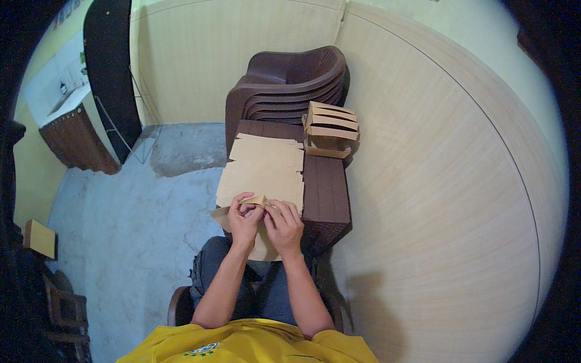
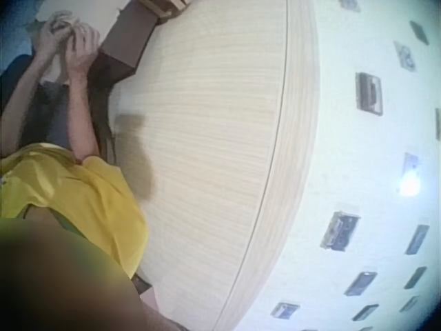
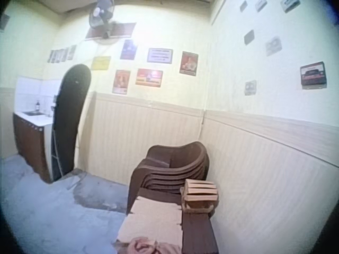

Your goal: The person assembles flat cardboard box blanks into finished boxes by folding and interlocking the flaps. The person handles each blank one at a time, folds the side and end flaps, and stacks the completed boxes on a small table.

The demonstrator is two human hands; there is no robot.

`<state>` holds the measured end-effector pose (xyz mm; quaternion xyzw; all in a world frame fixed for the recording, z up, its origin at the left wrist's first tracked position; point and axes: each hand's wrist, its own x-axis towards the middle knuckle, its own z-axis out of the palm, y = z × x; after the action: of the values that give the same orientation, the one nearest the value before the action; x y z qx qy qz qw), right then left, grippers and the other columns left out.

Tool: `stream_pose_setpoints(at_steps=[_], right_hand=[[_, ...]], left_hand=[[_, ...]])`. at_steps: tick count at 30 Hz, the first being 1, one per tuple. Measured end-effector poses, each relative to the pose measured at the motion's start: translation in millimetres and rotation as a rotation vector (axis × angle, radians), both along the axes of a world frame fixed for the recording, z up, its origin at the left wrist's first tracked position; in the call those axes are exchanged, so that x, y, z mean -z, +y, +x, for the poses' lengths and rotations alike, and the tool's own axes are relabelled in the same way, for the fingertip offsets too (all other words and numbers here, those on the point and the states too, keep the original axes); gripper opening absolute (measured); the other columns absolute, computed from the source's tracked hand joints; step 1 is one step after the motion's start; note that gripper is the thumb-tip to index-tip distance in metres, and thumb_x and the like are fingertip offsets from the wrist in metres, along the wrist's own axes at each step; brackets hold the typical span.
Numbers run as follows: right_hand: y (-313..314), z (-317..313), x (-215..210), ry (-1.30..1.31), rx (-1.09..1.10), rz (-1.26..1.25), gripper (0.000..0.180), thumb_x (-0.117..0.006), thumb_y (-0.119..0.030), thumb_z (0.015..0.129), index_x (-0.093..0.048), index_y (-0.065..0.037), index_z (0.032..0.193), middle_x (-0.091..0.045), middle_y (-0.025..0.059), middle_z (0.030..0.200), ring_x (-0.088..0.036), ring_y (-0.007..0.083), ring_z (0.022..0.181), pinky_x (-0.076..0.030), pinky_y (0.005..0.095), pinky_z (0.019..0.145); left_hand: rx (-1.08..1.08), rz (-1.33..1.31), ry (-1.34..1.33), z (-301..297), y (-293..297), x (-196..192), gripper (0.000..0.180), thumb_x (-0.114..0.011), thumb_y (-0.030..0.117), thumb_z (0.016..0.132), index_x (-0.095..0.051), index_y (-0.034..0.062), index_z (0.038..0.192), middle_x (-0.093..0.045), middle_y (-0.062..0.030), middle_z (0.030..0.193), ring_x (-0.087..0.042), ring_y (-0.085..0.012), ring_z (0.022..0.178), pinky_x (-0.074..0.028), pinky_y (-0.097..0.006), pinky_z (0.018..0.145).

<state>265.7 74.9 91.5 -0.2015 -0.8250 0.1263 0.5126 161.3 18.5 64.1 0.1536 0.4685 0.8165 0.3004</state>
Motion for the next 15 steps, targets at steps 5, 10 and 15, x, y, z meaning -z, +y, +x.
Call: stream_pose_setpoints(at_steps=[5, 10, 15], right_hand=[[-1.8, -6.9, 10.6, -0.003, 0.075, 0.023, 0.024, -0.082, 0.001, 0.078, -0.073, -0.003, 0.100, -0.075, 0.0102, 0.111, -0.071, 0.0333, 0.103, -0.060, 0.0432, 0.087], [-7.4, -14.7, 18.8, 0.011, 0.180, 0.098, 0.025, -0.081, 0.002, 0.076, -0.069, -0.003, 0.097, -0.074, 0.0108, 0.109, -0.071, 0.0342, 0.102, -0.060, 0.0435, 0.086], [-7.7, -14.8, 22.3, 0.053, 0.165, 0.107, 0.022, -0.079, 0.003, 0.079, -0.068, -0.002, 0.098, -0.072, 0.0136, 0.105, -0.071, 0.0356, 0.098, -0.060, 0.0448, 0.083]], left_hand=[[-0.033, 0.014, 0.034, 0.9, -0.9, -1.5, 0.050, -0.074, -0.012, 0.090, -0.052, 0.0084, 0.129, -0.071, -0.0092, 0.099, -0.070, -0.0136, 0.087, -0.058, -0.025, 0.076], [-0.111, 0.079, -0.038, 13.2, 1.8, 2.7, 0.055, -0.073, -0.015, 0.088, -0.038, 0.0104, 0.123, -0.068, -0.0131, 0.100, -0.070, -0.0151, 0.087, -0.058, -0.026, 0.075], [-0.078, 0.134, -0.026, 10.7, 1.9, 9.0, 0.055, -0.072, -0.016, 0.088, -0.036, 0.0116, 0.119, -0.067, -0.0137, 0.103, -0.068, -0.0143, 0.088, -0.058, -0.026, 0.076]])
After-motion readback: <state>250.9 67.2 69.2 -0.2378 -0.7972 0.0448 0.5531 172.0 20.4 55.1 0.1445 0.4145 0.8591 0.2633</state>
